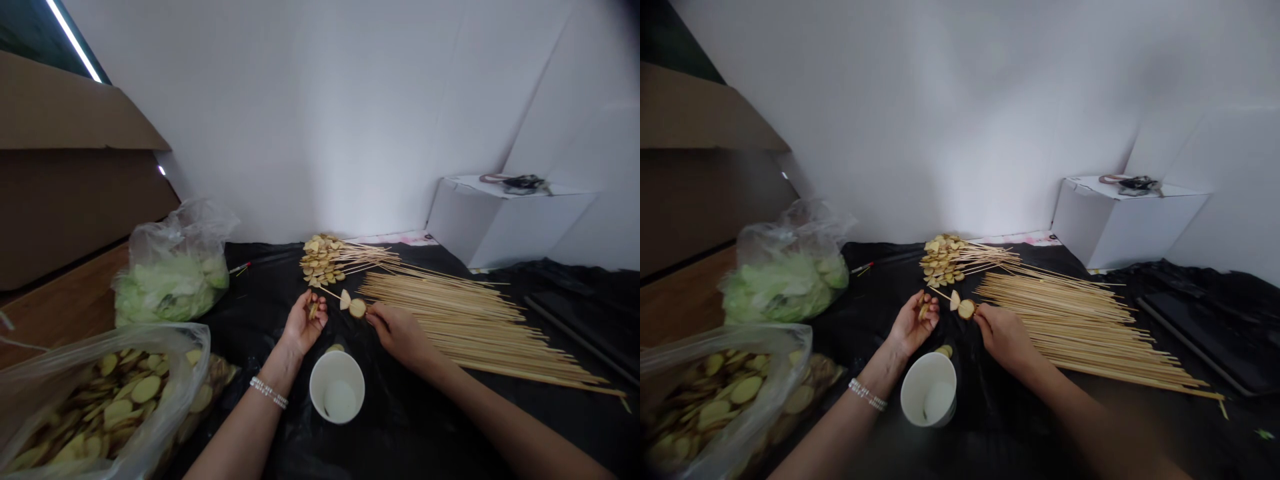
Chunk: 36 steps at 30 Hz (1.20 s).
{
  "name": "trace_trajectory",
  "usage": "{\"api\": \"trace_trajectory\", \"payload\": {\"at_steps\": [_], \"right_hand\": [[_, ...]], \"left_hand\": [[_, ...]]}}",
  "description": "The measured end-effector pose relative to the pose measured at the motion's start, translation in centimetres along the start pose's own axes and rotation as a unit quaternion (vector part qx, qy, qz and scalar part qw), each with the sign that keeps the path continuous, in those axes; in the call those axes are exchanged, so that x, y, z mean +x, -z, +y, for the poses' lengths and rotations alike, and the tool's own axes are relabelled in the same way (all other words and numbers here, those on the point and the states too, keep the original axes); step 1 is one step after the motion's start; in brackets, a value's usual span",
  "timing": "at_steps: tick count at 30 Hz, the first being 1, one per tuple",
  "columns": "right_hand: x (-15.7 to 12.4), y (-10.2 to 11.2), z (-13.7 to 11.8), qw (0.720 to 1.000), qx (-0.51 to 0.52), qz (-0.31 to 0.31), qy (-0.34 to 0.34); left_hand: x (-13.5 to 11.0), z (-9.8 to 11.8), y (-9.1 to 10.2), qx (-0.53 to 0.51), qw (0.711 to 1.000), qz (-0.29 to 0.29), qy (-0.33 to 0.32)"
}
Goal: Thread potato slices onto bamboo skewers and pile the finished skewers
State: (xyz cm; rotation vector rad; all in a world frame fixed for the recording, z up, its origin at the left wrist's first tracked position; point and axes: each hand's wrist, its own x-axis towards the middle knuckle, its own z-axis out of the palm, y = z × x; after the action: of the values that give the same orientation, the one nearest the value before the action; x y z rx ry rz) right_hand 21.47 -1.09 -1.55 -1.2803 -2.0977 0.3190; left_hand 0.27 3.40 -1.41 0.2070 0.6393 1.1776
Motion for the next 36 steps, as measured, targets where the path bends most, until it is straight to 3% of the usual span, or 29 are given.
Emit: {"api": "trace_trajectory", "payload": {"at_steps": [3,6,10,13,24,36], "right_hand": [[0.0,0.0,0.1,1.0,0.0,0.006,0.0],[0.0,-0.1,0.1,1.0,-0.005,0.006,-0.004],[0.0,-0.1,0.1,1.0,-0.002,0.003,-0.003],[0.0,-0.1,0.1,1.0,0.0,0.004,-0.006],[0.0,-0.2,0.4,1.0,-0.003,0.006,-0.001],[0.0,-0.1,0.5,1.0,-0.002,0.012,0.0]], "left_hand": [[-0.3,0.0,-0.1,-0.032,0.999,0.013,0.006],[-0.5,0.1,0.0,-0.052,0.998,-0.02,0.008],[-0.5,-0.1,0.3,-0.013,0.997,-0.08,-0.009],[-0.4,-0.3,0.4,0.03,0.995,-0.089,-0.036],[-0.2,-0.9,-0.1,0.111,0.989,-0.07,-0.071],[0.3,-0.6,0.0,0.153,0.986,0.027,-0.059]]}}
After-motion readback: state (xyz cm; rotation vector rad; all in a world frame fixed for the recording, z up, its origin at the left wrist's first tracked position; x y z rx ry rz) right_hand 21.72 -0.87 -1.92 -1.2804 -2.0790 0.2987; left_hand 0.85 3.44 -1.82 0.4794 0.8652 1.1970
